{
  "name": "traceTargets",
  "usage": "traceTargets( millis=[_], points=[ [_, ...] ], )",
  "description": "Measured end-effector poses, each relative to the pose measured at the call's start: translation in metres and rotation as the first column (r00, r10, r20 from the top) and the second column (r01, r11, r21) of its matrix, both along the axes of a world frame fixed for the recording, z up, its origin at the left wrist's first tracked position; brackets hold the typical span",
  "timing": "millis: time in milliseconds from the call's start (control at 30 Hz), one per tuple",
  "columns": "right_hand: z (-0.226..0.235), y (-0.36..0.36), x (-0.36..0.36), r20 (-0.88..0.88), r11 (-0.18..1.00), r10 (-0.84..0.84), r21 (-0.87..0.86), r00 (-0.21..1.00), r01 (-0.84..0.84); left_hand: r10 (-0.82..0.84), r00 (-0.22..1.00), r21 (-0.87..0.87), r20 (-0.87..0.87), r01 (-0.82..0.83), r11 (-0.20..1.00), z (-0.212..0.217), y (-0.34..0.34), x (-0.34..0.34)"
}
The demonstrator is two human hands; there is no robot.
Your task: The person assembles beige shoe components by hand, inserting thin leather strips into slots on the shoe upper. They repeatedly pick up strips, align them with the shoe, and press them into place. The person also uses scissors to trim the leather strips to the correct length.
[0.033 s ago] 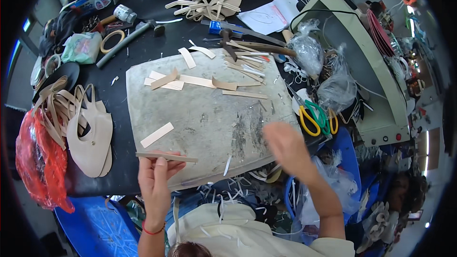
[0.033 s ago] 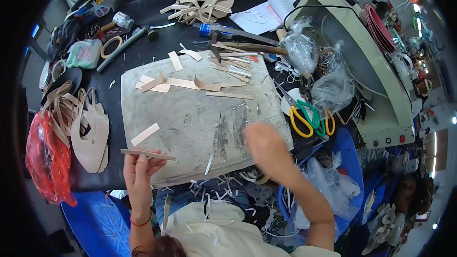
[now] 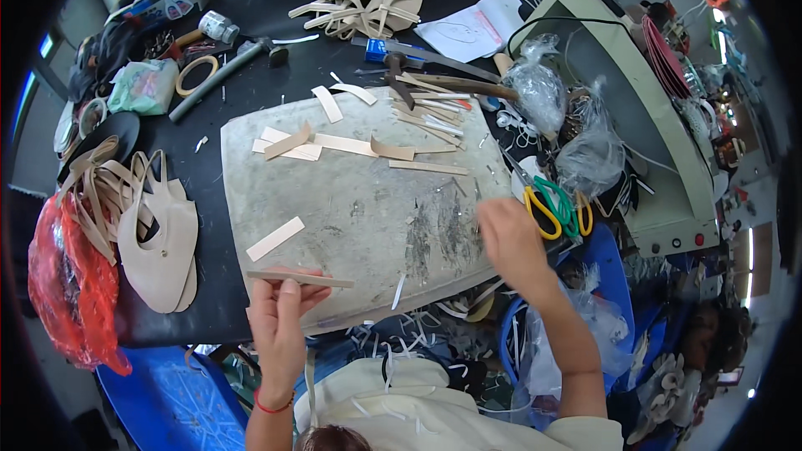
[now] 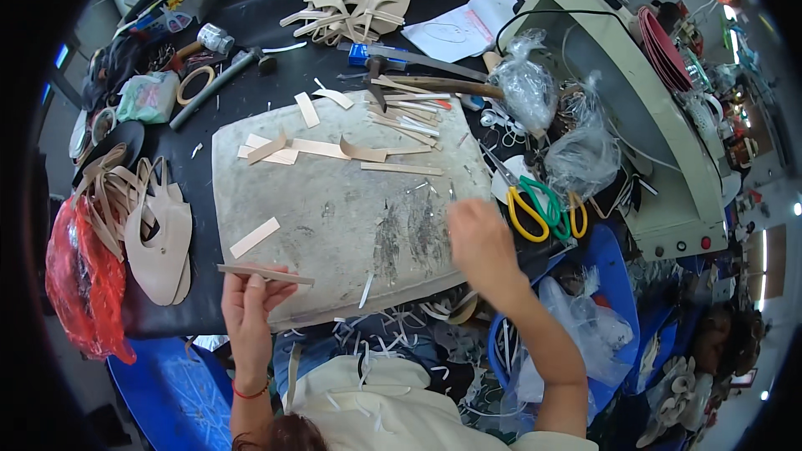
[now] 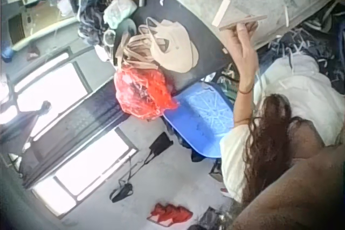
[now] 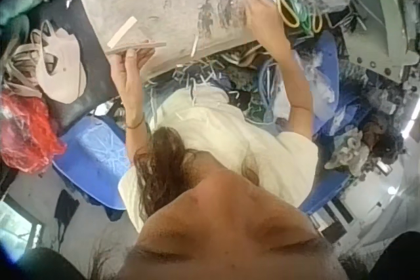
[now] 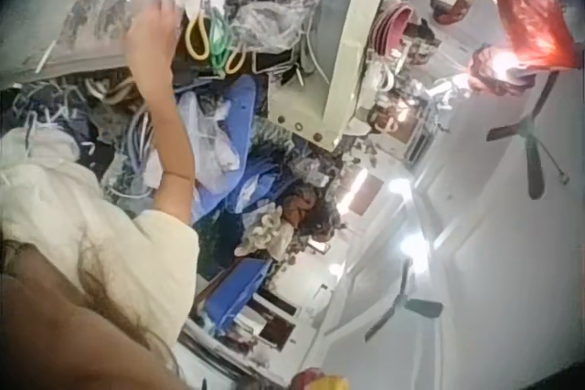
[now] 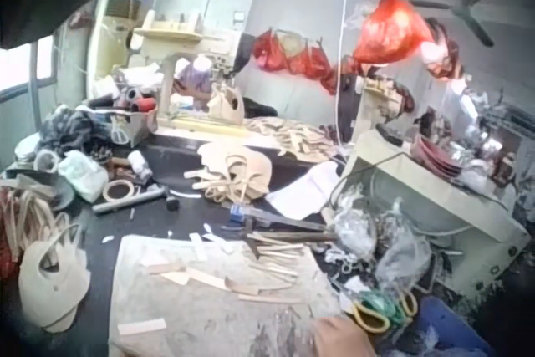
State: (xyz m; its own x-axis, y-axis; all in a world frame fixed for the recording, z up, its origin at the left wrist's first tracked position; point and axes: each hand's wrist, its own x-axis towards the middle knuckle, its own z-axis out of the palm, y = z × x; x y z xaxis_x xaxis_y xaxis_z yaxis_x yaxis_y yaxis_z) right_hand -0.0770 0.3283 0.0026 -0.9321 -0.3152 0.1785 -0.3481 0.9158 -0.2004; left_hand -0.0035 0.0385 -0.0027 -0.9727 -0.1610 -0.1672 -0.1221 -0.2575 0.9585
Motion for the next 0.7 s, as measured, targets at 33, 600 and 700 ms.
traceTargets(
  millis=[33,600,700],
  points=[
    [-0.009,0.006,-0.012,-0.083,0.997,-0.052,0.061,0.995,0.057,0.012,1.0,0.041,-0.004,-0.012,0.999,0.001,0.007,0.001],
    [0.012,-0.073,0.016,0.339,0.766,0.196,-0.638,0.92,0.072,-0.147,0.978,0.132,0.147,0.128,0.983,-0.015,-0.001,0.002],
    [0.01,-0.1,0.026,0.524,0.674,0.366,-0.719,0.769,0.169,-0.15,0.978,0.154,0.147,0.128,0.98,-0.011,-0.005,0.0]
  ],
)
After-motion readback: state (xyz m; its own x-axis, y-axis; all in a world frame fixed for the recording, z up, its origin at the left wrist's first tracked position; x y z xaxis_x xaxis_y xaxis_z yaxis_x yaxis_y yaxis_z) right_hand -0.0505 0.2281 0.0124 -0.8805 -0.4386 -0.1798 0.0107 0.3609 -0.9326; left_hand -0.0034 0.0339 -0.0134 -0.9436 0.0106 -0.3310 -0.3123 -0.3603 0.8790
